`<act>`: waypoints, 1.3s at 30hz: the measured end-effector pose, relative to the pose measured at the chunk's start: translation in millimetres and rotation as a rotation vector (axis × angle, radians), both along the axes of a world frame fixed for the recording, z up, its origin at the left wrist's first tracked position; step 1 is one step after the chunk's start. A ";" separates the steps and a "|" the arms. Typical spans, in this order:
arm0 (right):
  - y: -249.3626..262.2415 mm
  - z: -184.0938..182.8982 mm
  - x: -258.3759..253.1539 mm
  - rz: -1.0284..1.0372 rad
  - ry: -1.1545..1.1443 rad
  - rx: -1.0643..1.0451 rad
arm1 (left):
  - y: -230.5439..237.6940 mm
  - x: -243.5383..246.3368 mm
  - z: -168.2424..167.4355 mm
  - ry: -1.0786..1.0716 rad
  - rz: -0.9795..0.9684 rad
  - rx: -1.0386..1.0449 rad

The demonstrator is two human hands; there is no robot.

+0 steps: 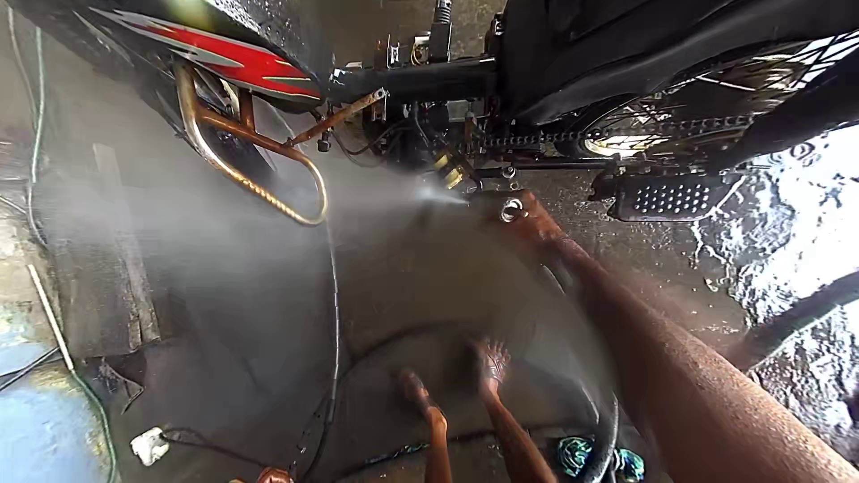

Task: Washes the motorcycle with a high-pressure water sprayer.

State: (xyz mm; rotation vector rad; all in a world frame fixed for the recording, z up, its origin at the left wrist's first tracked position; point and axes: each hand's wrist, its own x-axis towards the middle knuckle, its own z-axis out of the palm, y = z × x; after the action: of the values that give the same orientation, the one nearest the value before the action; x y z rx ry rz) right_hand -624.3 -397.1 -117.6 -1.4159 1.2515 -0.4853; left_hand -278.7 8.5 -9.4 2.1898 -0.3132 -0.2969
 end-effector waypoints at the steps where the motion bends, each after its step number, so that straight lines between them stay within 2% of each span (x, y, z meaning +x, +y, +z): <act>1: -1.3 -1.3 1.6 -0.001 0.002 0.007 | 3.4 3.6 -2.8 -0.007 -0.015 0.001; 6: 1.0 -3.2 6.3 0.036 0.035 0.025 | -11.3 -3.8 -0.2 -0.013 0.030 0.014; 9: 3.3 -5.2 10.8 0.026 0.003 0.002 | 2.8 11.8 -8.6 0.006 -0.055 -0.015; 15: 4.6 -12.6 17.3 0.018 -0.011 -0.006 | -7.8 9.5 -3.0 0.044 -0.034 0.022; 23: 4.1 -17.4 21.0 0.025 0.032 0.025 | 6.7 10.0 -8.8 -0.016 -0.010 0.060; 39: -1.7 -30.1 33.7 0.081 0.089 0.030 | 3.0 7.5 -9.3 0.041 -0.008 0.007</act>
State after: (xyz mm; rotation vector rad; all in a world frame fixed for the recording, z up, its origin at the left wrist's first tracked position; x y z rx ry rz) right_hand -590.6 -398.8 -147.7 -1.4707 1.2613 -0.3502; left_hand -271.2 11.5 -18.7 2.1867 -0.2989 -0.3481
